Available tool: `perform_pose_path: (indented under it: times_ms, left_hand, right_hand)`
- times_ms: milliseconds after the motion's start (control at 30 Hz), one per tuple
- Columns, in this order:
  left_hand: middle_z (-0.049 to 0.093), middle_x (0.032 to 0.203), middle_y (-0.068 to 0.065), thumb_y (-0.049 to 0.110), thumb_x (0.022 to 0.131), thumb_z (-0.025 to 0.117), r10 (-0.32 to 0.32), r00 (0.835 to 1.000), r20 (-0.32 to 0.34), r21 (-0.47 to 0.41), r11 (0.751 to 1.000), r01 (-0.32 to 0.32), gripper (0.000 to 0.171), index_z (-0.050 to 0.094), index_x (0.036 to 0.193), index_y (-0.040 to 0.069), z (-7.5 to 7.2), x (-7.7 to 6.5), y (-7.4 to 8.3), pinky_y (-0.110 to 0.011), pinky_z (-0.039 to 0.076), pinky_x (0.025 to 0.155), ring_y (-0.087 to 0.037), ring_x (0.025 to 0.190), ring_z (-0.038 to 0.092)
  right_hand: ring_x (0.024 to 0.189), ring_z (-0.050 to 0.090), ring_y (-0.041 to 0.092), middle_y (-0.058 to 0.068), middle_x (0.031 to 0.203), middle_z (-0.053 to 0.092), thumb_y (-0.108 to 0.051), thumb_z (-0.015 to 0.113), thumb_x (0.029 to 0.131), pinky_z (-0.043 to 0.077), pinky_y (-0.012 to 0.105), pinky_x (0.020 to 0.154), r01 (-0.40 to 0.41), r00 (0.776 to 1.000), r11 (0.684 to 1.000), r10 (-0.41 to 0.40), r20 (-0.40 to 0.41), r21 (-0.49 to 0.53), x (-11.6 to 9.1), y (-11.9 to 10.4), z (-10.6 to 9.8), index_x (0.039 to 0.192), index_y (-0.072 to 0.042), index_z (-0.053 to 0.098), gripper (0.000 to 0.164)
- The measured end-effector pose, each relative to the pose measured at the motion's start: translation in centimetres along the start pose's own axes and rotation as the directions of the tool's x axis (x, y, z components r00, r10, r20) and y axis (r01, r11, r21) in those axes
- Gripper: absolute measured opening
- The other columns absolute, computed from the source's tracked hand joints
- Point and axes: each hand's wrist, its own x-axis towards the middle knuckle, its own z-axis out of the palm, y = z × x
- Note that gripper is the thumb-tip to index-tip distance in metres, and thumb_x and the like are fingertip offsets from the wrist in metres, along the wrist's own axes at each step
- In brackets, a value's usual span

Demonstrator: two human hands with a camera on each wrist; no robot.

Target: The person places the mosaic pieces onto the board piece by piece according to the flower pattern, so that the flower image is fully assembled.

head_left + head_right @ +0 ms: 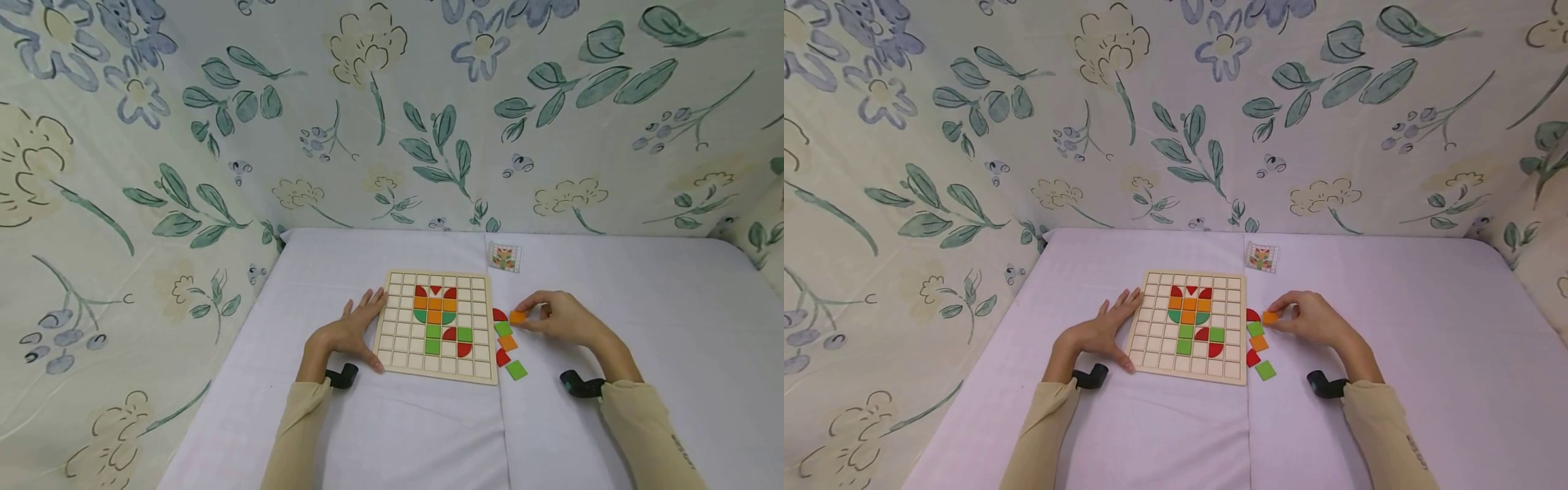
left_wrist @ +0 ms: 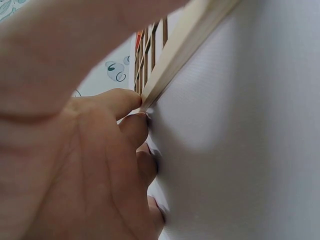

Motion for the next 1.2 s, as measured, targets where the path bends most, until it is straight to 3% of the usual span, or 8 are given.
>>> perform_pose_path:
  times_ms: [333,600,800,1200]
  left_hand:
    - [-0.008,0.176,-0.004,0.036,0.061,0.102,-0.005,1.0,-0.002,-0.004,1.0,0.005,0.147,0.004,0.168,0.013,0.0,0.0,-0.1,-0.06,-0.011,0.13,-0.026,0.163,-0.015]
    - [-0.008,0.176,-0.003,0.036,0.061,0.102,-0.004,1.0,0.0,-0.003,1.0,0.004,0.147,0.004,0.168,0.013,0.0,0.0,-0.1,-0.06,-0.011,0.13,-0.026,0.163,-0.015]
    - [-0.008,0.176,-0.004,0.035,0.06,0.102,-0.003,1.0,-0.001,-0.009,1.0,0.003,0.147,0.004,0.168,0.012,0.0,-0.1,0.0,-0.06,-0.011,0.13,-0.026,0.163,-0.015]
    - [-0.008,0.176,-0.004,0.035,0.061,0.102,-0.004,1.0,-0.002,-0.006,1.0,0.004,0.147,0.004,0.168,0.012,0.0,0.0,0.0,-0.059,-0.012,0.13,-0.026,0.163,-0.015]
  right_hand:
    - [0.068,0.048,0.013,0.003,0.094,0.069,-0.02,0.086,0.083,0.035,0.023,0.055,0.116,0.993,0.99,-0.115,-0.014,0.084,0.1,-2.4,1.4,0.107,-0.012,0.079,0.027]
    - [0.071,0.05,0.017,0.009,0.093,0.068,-0.022,0.089,0.081,0.036,0.021,0.053,0.098,0.995,0.983,-0.092,-0.045,0.154,0.3,-5.2,3.9,0.104,-0.012,0.081,0.027]
    - [0.064,0.048,0.014,0.005,0.095,0.072,-0.021,0.09,0.079,0.036,0.021,0.052,0.13,0.991,0.971,-0.136,0.016,0.2,0.5,-6.6,5.7,0.101,-0.015,0.082,0.024]
    - [0.07,0.049,0.014,-0.004,0.089,0.071,-0.02,0.093,0.076,0.038,0.02,0.057,0.166,0.984,0.975,-0.173,0.036,0.148,0.4,-7.4,8.0,0.096,-0.015,0.082,0.024]
